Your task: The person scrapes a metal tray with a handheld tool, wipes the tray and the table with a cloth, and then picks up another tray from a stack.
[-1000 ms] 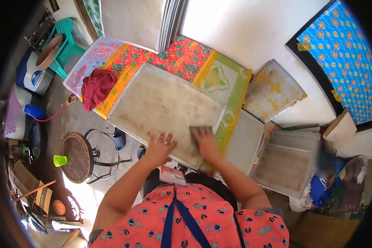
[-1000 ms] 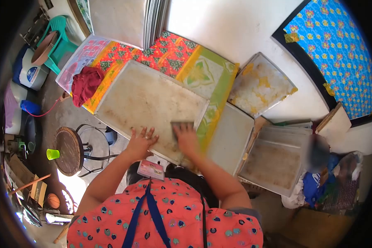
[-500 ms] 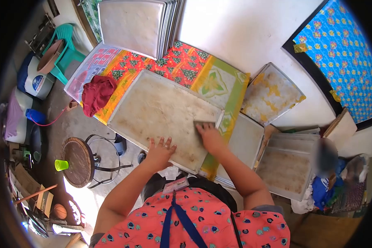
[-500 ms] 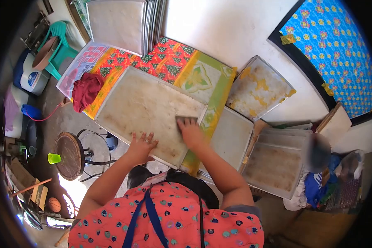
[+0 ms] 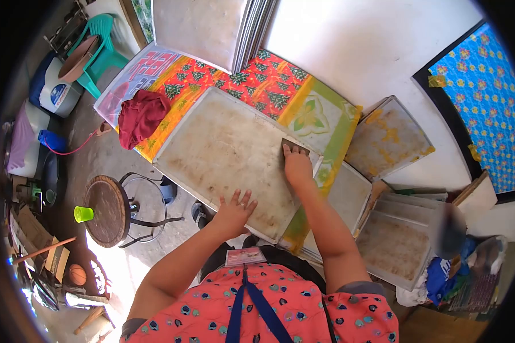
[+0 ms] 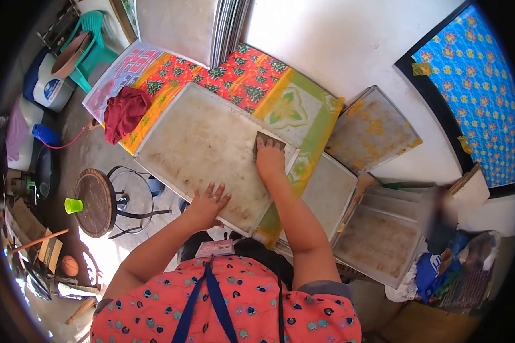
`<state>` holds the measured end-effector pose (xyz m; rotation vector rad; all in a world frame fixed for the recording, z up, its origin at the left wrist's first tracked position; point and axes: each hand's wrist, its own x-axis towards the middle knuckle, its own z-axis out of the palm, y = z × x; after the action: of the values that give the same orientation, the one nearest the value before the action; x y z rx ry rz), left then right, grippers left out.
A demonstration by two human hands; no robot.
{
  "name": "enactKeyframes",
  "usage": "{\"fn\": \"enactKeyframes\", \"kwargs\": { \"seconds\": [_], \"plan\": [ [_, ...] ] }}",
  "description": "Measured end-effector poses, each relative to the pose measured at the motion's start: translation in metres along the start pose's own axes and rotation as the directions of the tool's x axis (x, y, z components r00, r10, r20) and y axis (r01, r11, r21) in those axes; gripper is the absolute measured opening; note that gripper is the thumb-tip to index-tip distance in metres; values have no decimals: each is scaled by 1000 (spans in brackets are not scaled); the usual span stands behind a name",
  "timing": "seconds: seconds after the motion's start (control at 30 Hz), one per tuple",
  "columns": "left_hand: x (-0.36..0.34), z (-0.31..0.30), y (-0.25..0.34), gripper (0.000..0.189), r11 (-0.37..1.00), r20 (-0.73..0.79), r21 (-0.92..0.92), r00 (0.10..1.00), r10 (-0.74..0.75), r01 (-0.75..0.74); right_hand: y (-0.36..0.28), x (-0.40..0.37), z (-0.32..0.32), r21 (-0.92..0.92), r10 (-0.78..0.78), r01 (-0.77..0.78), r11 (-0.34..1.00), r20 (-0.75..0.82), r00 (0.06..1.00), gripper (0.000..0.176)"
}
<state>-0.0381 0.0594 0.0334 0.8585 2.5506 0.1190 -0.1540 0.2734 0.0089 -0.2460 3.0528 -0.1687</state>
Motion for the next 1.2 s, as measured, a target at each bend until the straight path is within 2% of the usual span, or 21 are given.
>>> {"fn": "enactKeyframes", "kwargs": {
  "seconds": [0.03, 0.13, 0.23, 0.27, 0.37, 0.4, 0.5, 0.53, 0.63, 0.67, 0.77, 0.8, 0.9, 0.93, 1.03, 1.07, 1.17, 1.2],
  "plan": [
    [0, -1, -1, 96, 1000, 7, -10, 1000, -4, 4, -5, 6, 7, -22, 38, -37, 999, 18, 999, 38],
    [4, -3, -2, 96, 999, 6, -32, 1000, -3, 4, -31, -25, 28, -121, -139, 132, 984, -49, 989, 40],
    [-2, -1, 1, 96, 999, 3, -45, 1000, -2, 3, -5, 8, -4, 22, 53, -54, 998, 24, 998, 42],
    [-1, -3, 1, 96, 999, 9, -45, 1000, -4, 5, -11, 13, -7, 10, 98, -99, 995, 90, 991, 42],
    [0, -9, -2, 95, 999, 27, -53, 1000, 1, 0, -47, -15, 12, -66, -118, 125, 990, 105, 987, 42],
    [0, -8, 0, 95, 998, 34, -69, 999, 1, 1, -43, -13, 12, -146, -141, 149, 978, 64, 988, 41],
    [0, -6, -1, 95, 998, 26, -66, 1000, 8, -6, -11, 24, -15, -19, 107, -106, 994, 159, 981, 41],
    [0, -7, -1, 95, 998, 30, -61, 1000, 4, -2, -21, 22, -12, -80, 127, -118, 990, 119, 985, 41],
    [3, -9, -1, 95, 999, 48, -53, 999, 7, -4, -50, -4, 10, -216, -62, 85, 973, 108, 992, 38],
    [2, -9, 0, 95, 998, 55, -57, 998, 5, -2, -42, 3, 17, -356, -52, 41, 933, -21, 998, 37],
    [0, -10, 2, 94, 997, 70, -74, 997, -7, 12, -25, 26, -22, -25, 191, -190, 981, 179, 965, 36],
    [0, -12, 1, 94, 997, 76, -77, 997, -6, 12, -31, 22, -4, -14, 98, -97, 995, 98, 990, 34],
    [-1, -16, 2, 94, 996, 85, -85, 996, 0, 8, -48, 1, 24, -257, -85, 60, 965, -87, 993, 31],
    [0, -13, 3, 95, 996, 81, -87, 997, 1, 6, -38, 11, 22, -162, 60, -62, 985, -17, 998, 30],
    [2, -8, -1, 95, 997, 64, -76, 998, -11, 16, -24, 21, 4, -24, 139, -138, 990, 41, 990, 31],
    [2, -8, -1, 95, 997, 65, -75, 998, -11, 16, -35, 11, 7, -150, 47, -42, 988, 31, 998, 31],
    [3, -7, 0, 94, 998, 73, -66, 997, 2, 3, -24, 10, 22, -142, 10, -20, 990, -70, 998, 30],
    [2, -7, 0, 93, 998, 73, -59, 997, 0, 4, -16, 16, -5, -102, 113, -105, 989, 74, 991, 32]
  ]
}}
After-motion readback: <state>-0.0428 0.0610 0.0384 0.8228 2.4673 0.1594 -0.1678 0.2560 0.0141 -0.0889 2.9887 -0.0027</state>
